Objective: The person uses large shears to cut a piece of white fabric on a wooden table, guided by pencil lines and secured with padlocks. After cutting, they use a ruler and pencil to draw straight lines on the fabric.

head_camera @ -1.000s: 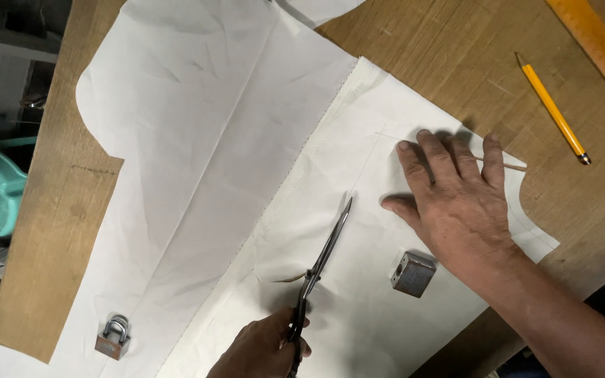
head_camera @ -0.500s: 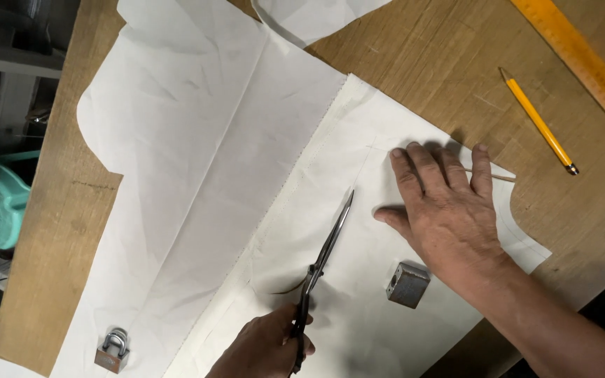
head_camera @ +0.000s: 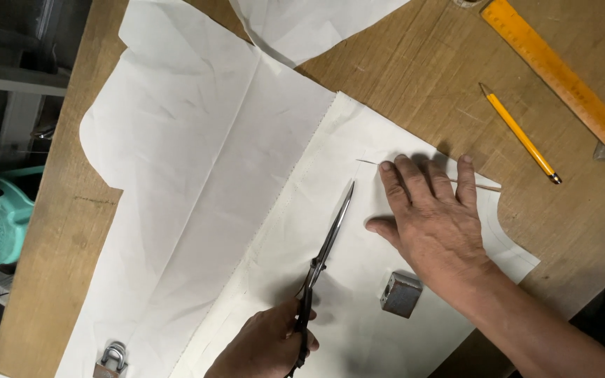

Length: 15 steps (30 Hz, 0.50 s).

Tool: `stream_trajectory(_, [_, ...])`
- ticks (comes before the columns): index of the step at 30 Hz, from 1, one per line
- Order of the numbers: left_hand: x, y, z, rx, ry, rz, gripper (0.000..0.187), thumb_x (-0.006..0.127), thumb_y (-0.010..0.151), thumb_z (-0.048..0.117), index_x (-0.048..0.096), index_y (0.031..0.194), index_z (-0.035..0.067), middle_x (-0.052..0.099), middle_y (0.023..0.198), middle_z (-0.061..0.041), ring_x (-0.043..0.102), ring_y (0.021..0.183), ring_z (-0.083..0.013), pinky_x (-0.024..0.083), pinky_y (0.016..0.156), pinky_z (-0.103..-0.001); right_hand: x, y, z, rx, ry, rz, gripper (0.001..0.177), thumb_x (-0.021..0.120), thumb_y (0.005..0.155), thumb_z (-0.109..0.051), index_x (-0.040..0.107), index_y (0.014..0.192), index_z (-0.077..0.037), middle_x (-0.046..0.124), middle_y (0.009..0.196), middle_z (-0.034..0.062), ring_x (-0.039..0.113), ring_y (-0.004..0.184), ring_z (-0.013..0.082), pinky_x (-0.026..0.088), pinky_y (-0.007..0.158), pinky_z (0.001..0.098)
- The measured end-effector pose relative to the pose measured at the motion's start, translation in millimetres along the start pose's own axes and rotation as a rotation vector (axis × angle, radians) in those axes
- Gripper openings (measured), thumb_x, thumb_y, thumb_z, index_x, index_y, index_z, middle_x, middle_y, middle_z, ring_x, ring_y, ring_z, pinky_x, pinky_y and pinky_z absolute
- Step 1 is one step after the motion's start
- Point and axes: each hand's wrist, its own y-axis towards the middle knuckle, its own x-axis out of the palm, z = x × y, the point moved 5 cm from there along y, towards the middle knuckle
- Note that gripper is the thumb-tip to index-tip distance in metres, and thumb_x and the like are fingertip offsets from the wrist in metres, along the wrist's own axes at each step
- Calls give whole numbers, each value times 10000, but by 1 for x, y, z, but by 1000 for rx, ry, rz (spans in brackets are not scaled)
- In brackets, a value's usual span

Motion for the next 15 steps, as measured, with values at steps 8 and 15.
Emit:
stream_trajectory(8, [2,0,4,-87,-78,10,460,420,846,186,654,1239,242,793,891,83,714,824,-58,552,759,-207,1,0,0,8,-14,4,875,630,818,-760,616,1450,-154,588,1465,24,570,1335,285,294,1237,609])
stream_trajectory(15, [-7,-3,30,-7,-49,18,481,497,801,238,657,1255,233,816,927,92,694,834,-64,532,713,-220,1,0,1,10,-13,7,870,624,822,-759,609,1451,-157,569,1470,19,543,1350,259,291,1235,614])
